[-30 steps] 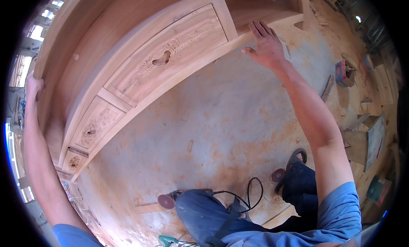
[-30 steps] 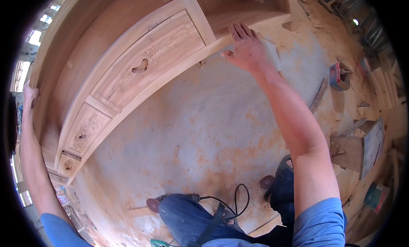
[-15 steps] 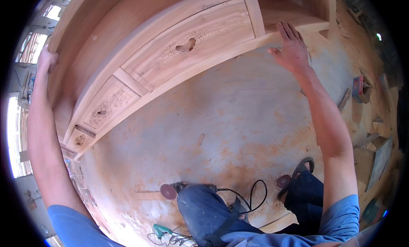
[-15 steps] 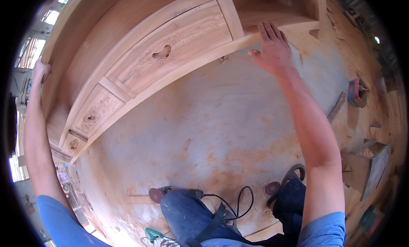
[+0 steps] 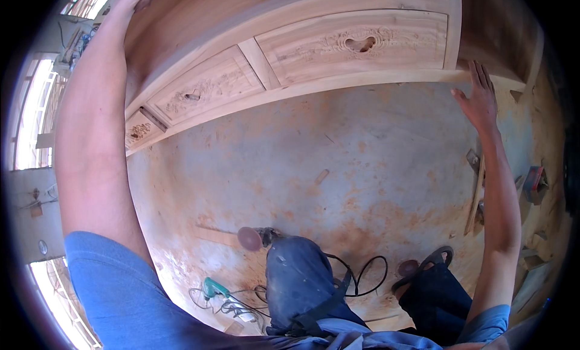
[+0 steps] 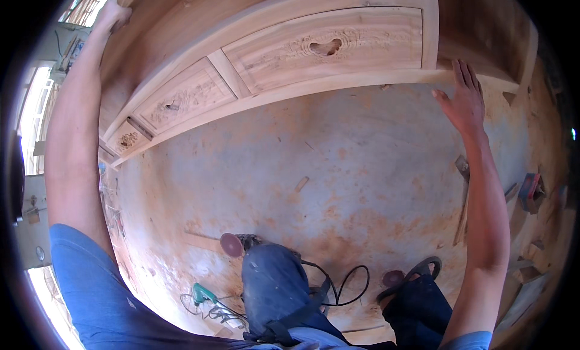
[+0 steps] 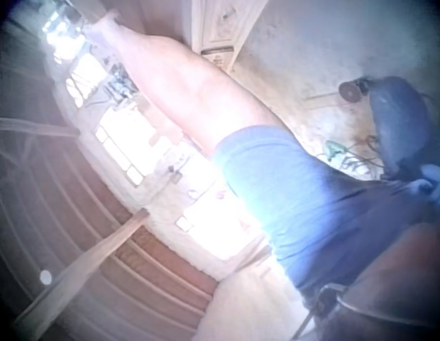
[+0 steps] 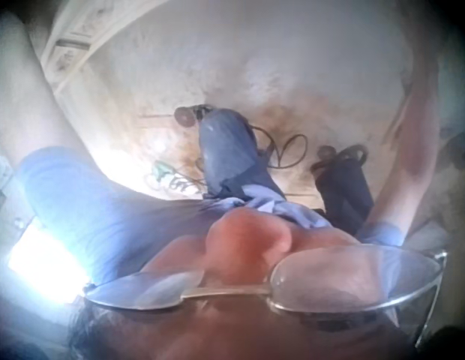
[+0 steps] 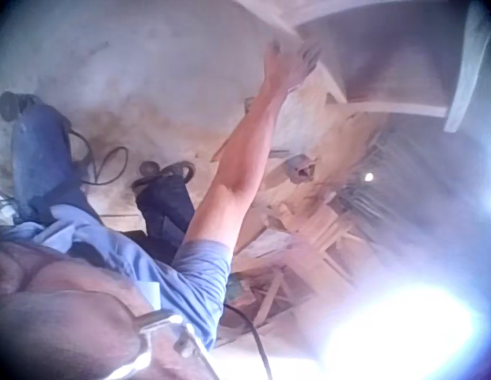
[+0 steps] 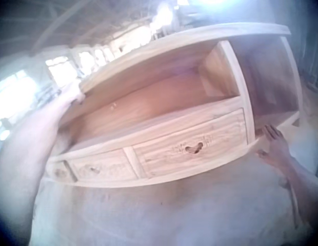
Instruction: The person uses an angle grinder with a sanding disc to smooth the edges and surfaces of a wooden cabinet. They also use a hammer to tap a drawer into place and adjust the wooden frame.
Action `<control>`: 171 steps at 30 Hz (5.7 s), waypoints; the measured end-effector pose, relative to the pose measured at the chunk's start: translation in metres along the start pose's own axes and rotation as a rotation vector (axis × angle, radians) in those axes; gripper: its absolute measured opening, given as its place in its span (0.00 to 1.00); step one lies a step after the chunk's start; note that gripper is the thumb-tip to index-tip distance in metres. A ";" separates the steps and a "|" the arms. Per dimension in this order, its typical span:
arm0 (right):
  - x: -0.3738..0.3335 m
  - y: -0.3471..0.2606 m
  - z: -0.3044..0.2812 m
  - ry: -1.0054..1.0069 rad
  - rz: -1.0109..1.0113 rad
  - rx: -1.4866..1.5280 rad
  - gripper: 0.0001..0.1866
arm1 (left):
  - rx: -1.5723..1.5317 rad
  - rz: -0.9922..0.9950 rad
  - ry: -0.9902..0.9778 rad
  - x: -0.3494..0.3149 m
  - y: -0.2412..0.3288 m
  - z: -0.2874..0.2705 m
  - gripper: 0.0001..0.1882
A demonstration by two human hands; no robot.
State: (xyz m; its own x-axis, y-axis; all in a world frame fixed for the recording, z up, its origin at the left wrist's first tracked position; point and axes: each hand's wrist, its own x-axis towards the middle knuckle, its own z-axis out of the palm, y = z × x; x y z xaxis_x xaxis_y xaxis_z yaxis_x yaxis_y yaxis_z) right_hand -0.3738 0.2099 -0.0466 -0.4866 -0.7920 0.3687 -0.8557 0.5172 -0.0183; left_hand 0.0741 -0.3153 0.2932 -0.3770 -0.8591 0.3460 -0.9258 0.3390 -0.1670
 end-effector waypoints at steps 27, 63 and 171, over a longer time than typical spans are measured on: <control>-0.026 -0.009 -0.017 0.022 0.088 0.149 0.50 | 0.029 0.099 0.137 -0.050 -0.057 0.004 0.22; -0.059 -0.201 0.047 -0.346 0.879 1.507 0.21 | -0.025 0.443 0.268 -0.200 -0.064 -0.042 0.35; -0.146 -0.065 -0.099 0.005 1.690 1.373 0.13 | -0.775 1.013 -0.133 -0.086 0.295 -0.085 0.37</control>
State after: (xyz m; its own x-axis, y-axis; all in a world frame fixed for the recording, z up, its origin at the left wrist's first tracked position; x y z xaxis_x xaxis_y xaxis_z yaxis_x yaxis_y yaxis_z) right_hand -0.2293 0.3240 -0.0068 -0.7089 0.0400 -0.7041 0.7053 0.0394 -0.7078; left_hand -0.1688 -0.1084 0.2925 -0.9548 -0.1037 0.2786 -0.0182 0.9558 0.2934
